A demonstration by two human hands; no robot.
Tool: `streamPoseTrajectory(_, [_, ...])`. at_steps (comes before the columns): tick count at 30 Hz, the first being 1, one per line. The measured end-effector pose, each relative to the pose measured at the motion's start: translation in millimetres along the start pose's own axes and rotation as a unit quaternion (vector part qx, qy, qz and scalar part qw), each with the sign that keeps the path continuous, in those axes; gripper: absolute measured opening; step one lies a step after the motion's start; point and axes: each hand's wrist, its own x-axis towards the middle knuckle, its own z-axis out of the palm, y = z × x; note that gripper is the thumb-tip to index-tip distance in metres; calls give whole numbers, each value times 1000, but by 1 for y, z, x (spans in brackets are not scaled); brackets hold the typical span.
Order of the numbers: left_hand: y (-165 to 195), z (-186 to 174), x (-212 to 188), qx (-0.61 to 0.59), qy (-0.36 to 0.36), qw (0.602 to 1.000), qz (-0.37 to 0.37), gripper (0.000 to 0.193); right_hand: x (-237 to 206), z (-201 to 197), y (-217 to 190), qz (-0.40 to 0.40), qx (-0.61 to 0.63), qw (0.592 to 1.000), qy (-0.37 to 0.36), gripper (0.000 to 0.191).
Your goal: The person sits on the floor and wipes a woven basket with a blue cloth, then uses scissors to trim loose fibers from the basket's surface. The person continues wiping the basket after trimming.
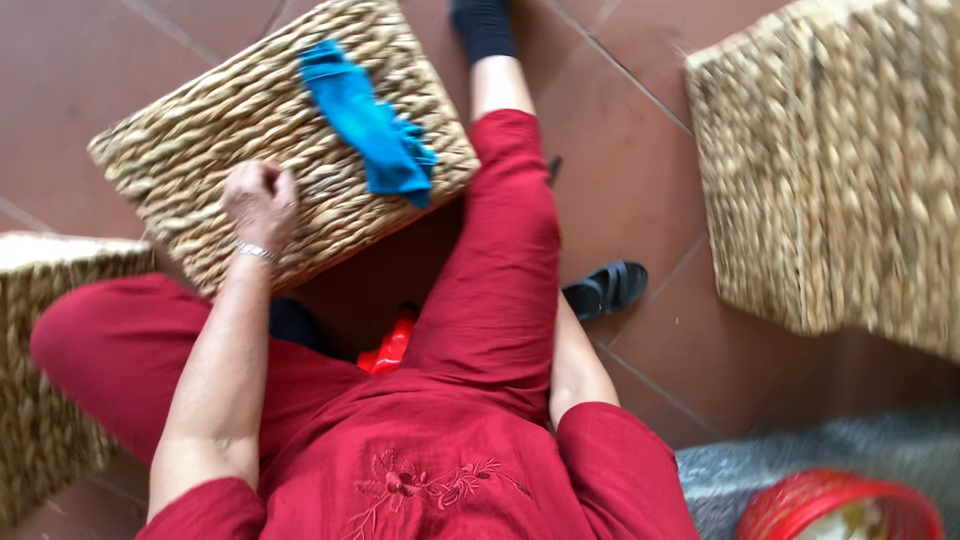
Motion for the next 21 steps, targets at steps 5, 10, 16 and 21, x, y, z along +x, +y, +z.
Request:
streamPoseTrajectory(5, [-13,13,6,-48,21,998,-35,13,19,21,-14,93,10,995,-23,27])
streamPoseTrajectory(10, [-22,19,11,-33,34,999,-7,13,47,13,8,187,116,975,-29,29])
streamPoseTrajectory(16, [-25,20,19,-18,37,998,-38,10,84,-49,14,248,253,935,3,33])
streamPoseTrajectory(21, [-30,25,21,-27,49,998,-39,10,97,-83,-67,-47,102,993,33,31])
